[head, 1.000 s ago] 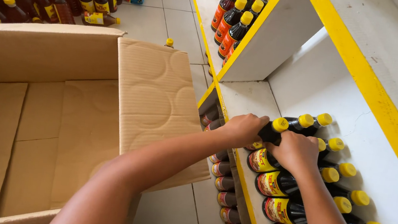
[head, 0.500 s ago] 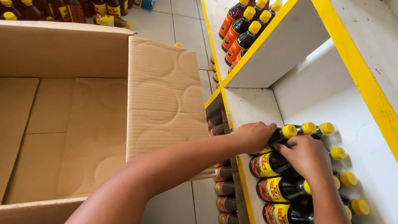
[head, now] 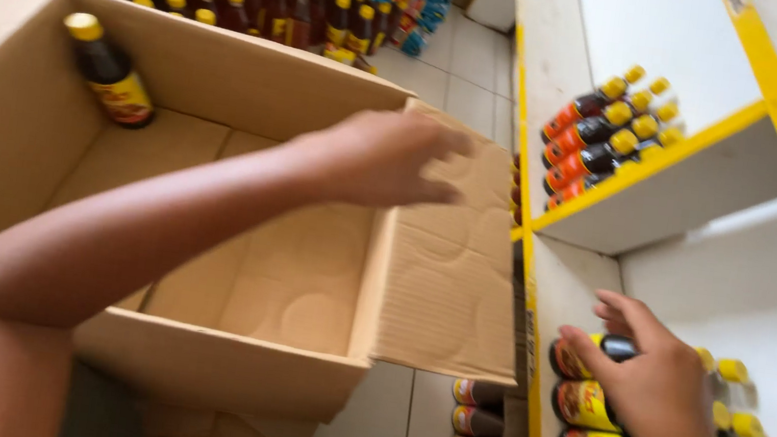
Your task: Stock bottles of sauce from cardboard boxes onto grocery store shelves and organize empty boxes.
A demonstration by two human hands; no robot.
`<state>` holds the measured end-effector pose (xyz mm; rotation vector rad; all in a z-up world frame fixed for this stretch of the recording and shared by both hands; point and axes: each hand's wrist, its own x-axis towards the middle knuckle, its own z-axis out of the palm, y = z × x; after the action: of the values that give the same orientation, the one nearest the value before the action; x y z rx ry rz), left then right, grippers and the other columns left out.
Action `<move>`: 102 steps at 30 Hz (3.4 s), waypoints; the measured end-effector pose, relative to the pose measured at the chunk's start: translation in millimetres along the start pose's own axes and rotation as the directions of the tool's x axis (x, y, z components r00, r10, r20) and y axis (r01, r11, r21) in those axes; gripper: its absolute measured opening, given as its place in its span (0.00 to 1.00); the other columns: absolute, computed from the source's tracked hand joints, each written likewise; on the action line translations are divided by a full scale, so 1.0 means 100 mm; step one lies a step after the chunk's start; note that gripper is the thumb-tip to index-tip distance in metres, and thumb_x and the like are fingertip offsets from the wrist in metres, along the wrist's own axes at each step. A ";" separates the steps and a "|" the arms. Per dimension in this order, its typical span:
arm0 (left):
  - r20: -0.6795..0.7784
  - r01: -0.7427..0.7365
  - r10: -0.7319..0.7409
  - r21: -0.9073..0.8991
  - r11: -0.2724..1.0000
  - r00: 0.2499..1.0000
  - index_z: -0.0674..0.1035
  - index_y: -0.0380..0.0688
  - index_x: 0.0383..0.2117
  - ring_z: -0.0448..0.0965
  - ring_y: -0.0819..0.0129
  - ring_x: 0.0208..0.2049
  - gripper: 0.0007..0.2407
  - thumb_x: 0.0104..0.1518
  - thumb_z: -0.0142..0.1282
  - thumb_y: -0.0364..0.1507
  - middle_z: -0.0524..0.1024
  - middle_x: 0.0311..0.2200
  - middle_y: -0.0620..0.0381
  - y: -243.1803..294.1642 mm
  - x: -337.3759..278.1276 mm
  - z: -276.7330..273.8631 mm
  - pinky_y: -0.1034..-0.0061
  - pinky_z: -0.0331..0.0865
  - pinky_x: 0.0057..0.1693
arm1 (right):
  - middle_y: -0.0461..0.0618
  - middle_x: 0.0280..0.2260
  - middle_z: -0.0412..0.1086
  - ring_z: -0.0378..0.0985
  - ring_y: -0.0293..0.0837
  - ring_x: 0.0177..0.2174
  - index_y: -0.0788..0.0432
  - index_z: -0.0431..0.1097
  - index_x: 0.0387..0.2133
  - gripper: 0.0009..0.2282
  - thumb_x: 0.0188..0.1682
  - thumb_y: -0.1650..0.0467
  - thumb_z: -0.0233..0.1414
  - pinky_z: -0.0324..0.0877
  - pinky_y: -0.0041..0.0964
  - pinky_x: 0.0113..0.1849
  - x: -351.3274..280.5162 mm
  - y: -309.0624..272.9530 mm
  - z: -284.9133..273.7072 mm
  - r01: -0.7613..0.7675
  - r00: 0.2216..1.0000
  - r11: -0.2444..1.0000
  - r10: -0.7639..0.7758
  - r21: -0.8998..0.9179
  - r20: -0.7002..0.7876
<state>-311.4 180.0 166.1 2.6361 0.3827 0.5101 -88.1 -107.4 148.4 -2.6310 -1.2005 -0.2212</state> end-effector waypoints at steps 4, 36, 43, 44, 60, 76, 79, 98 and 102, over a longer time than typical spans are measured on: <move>-0.031 0.231 -0.230 0.245 0.942 0.973 0.73 0.47 0.57 0.78 0.44 0.47 0.31 0.50 0.63 0.50 0.78 0.45 0.44 -1.17 -0.59 -0.41 0.51 0.71 0.50 | 0.49 0.41 0.80 0.83 0.43 0.42 0.54 0.72 0.51 0.28 0.36 0.58 0.65 0.75 0.42 0.43 0.10 -1.06 0.23 0.285 0.958 0.938 -0.282 0.195 -0.043; -0.634 0.767 -0.690 -0.229 0.600 0.350 0.69 0.35 0.56 0.80 0.46 0.44 0.25 0.50 0.63 0.24 0.71 0.49 0.42 -4.34 -1.93 -0.16 0.56 0.75 0.47 | 0.63 0.45 0.76 0.80 0.59 0.46 0.62 0.64 0.53 0.29 0.40 0.63 0.65 0.74 0.47 0.46 1.22 -6.04 3.98 0.486 0.738 0.570 -0.674 0.663 0.038; -0.598 0.721 -0.640 -0.145 0.678 0.482 0.76 0.38 0.36 0.80 0.44 0.41 0.08 0.51 0.62 0.24 0.73 0.46 0.41 -4.14 -1.87 -0.18 0.54 0.75 0.45 | 0.62 0.43 0.77 0.79 0.62 0.46 0.60 0.66 0.50 0.20 0.45 0.67 0.60 0.72 0.50 0.43 1.35 -5.90 4.22 0.488 0.766 0.563 -0.643 0.668 -0.018; -0.591 0.713 -0.628 -0.123 0.690 0.506 0.77 0.38 0.35 0.81 0.43 0.41 0.07 0.53 0.60 0.24 0.73 0.44 0.40 -4.16 -1.84 -0.15 0.54 0.76 0.45 | 0.62 0.42 0.77 0.80 0.61 0.46 0.60 0.66 0.49 0.18 0.46 0.67 0.59 0.72 0.49 0.44 1.35 -5.88 4.20 0.463 0.767 0.560 -0.642 0.687 0.006; -0.603 0.392 -0.392 -0.138 0.909 0.695 0.80 0.38 0.37 0.80 0.40 0.41 0.11 0.48 0.61 0.26 0.75 0.45 0.38 -2.65 -1.80 -0.67 0.53 0.74 0.46 | 0.60 0.33 0.78 0.80 0.62 0.37 0.57 0.71 0.40 0.23 0.37 0.56 0.63 0.74 0.56 0.38 0.98 -5.08 2.16 0.596 0.768 0.768 -0.631 0.237 0.113; -0.436 -0.140 0.013 -0.260 0.956 0.900 0.78 0.39 0.34 0.81 0.43 0.38 0.13 0.47 0.62 0.33 0.76 0.39 0.41 -0.03 -0.81 -0.15 0.57 0.76 0.45 | 0.52 0.27 0.78 0.83 0.44 0.30 0.63 0.75 0.28 0.18 0.30 0.65 0.70 0.75 0.39 0.35 0.13 -1.99 0.74 0.513 0.859 0.791 -0.474 0.333 -0.195; -0.349 -0.243 0.141 -0.269 0.932 0.926 0.77 0.37 0.36 0.82 0.45 0.38 0.14 0.49 0.61 0.34 0.75 0.39 0.40 0.40 -0.47 0.11 0.58 0.76 0.45 | 0.53 0.27 0.78 0.82 0.44 0.29 0.64 0.75 0.27 0.16 0.31 0.66 0.70 0.74 0.40 0.35 0.09 -1.35 0.63 0.370 0.927 0.865 -0.319 0.339 -0.197; -0.276 -0.463 0.376 -0.416 0.783 0.885 0.77 0.39 0.44 0.79 0.45 0.44 0.16 0.52 0.64 0.33 0.75 0.42 0.44 1.94 1.30 2.01 0.60 0.73 0.50 | 0.49 0.26 0.76 0.78 0.38 0.27 0.63 0.71 0.33 0.19 0.33 0.67 0.70 0.73 0.35 0.33 -0.06 1.09 0.19 -0.006 0.991 0.901 0.063 0.433 -0.117; -0.209 -0.392 0.336 -0.377 0.839 0.918 0.77 0.39 0.45 0.79 0.45 0.44 0.15 0.55 0.62 0.33 0.74 0.44 0.43 2.07 1.52 2.11 0.59 0.73 0.49 | 0.47 0.28 0.77 0.80 0.39 0.29 0.63 0.72 0.34 0.19 0.34 0.67 0.69 0.73 0.35 0.35 0.14 1.36 0.27 -0.016 0.992 0.895 0.072 0.445 -0.108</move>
<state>-50.9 -23.3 126.9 2.2619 -0.1886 0.7979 25.2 -175.9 105.0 -2.2093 -1.0076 -0.0830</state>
